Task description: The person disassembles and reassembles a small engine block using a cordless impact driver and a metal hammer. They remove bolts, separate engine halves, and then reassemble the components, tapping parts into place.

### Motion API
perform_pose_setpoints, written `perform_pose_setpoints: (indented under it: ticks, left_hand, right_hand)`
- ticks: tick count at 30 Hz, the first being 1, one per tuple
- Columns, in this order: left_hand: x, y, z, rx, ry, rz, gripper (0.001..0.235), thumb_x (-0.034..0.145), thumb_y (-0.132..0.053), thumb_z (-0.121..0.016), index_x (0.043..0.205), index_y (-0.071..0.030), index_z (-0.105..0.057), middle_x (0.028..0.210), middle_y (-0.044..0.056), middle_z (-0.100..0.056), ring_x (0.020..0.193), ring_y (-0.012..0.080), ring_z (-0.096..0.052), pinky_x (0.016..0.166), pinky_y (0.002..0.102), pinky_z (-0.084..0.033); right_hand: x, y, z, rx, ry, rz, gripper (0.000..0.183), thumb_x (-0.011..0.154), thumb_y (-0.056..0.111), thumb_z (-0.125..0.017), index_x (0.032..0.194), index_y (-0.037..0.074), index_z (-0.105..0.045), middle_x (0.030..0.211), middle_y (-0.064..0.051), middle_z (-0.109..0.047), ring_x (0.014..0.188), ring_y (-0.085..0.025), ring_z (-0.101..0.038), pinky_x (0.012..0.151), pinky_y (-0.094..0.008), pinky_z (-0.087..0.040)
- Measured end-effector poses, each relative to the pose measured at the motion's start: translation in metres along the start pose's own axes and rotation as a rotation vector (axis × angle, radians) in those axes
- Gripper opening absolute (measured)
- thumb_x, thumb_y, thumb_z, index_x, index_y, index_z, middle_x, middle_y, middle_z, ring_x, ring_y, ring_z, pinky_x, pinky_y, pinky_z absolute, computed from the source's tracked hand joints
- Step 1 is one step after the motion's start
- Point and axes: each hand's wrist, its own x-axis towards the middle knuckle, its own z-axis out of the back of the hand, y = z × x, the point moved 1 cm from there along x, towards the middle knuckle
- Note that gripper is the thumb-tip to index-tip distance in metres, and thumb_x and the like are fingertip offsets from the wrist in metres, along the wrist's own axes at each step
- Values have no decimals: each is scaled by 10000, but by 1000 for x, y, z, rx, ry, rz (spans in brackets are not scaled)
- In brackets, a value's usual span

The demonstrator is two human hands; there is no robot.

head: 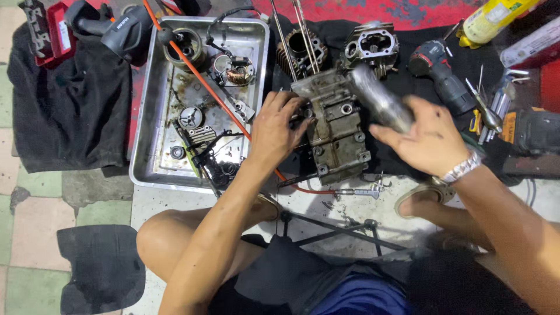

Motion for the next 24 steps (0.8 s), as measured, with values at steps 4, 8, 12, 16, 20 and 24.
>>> perform_pose_setpoints:
  ticks: [4, 8, 12, 16, 20, 24]
  left_hand:
    - [0, 4, -4, 4, -8, -3, 373, 796, -191, -841, 1116, -39, -724, 1092, 104, -635, 1036, 321, -592, 871, 414, -530]
    - [0, 6, -5, -20, -18, -13, 382, 798, -177, -833, 1127, -22, -716, 1085, 109, -631, 1028, 319, -591, 874, 415, -525]
    - [0, 5, -12, -27, -50, -44, 382, 799, -185, -827, 1119, -16, -706, 1092, 119, -628, 1032, 335, -585, 887, 424, -518]
    - [-1, 8, -10, -26, -42, -44, 383, 805, -192, -821, 1121, -13, -702, 1095, 127, -629, 1030, 346, -583, 880, 427, -515]
    - [3, 7, -13, -14, -43, -50, 387, 801, -196, -827, 1127, -26, -706, 1072, 131, -621, 1038, 348, -584, 886, 436, -518]
    - [-2, 6, -15, -32, -70, -43, 391, 793, -197, -831, 1119, -27, -699, 1106, 131, -627, 1033, 342, -590, 871, 432, -524]
  right_hand:
    - [-16, 37, -7, 52, -245, 119, 549, 903, 442, -759, 1178, -3, -590, 691, -204, -649, 626, -372, -671, 681, -458, -541]
    - [-13, 37, -21, -213, -120, 192, 502, 866, 369, -804, 1102, -6, -568, 754, -255, -675, 672, -447, -674, 668, -510, -541]
    - [-26, 34, -23, -87, -228, 134, 484, 909, 357, -782, 1113, -14, -548, 811, -264, -690, 749, -455, -698, 705, -515, -551]
    - [-34, 37, -50, 80, -311, 229, 486, 923, 318, -755, 1155, -36, -516, 844, -248, -701, 795, -450, -715, 703, -506, -552]
    - [-26, 31, -53, -83, -227, 19, 450, 927, 282, -811, 1099, -37, -545, 842, -302, -683, 781, -487, -693, 707, -524, -555]
    - [-42, 33, -68, 100, -367, 156, 482, 938, 278, -767, 1193, -47, -518, 884, -269, -715, 801, -459, -706, 712, -514, -550]
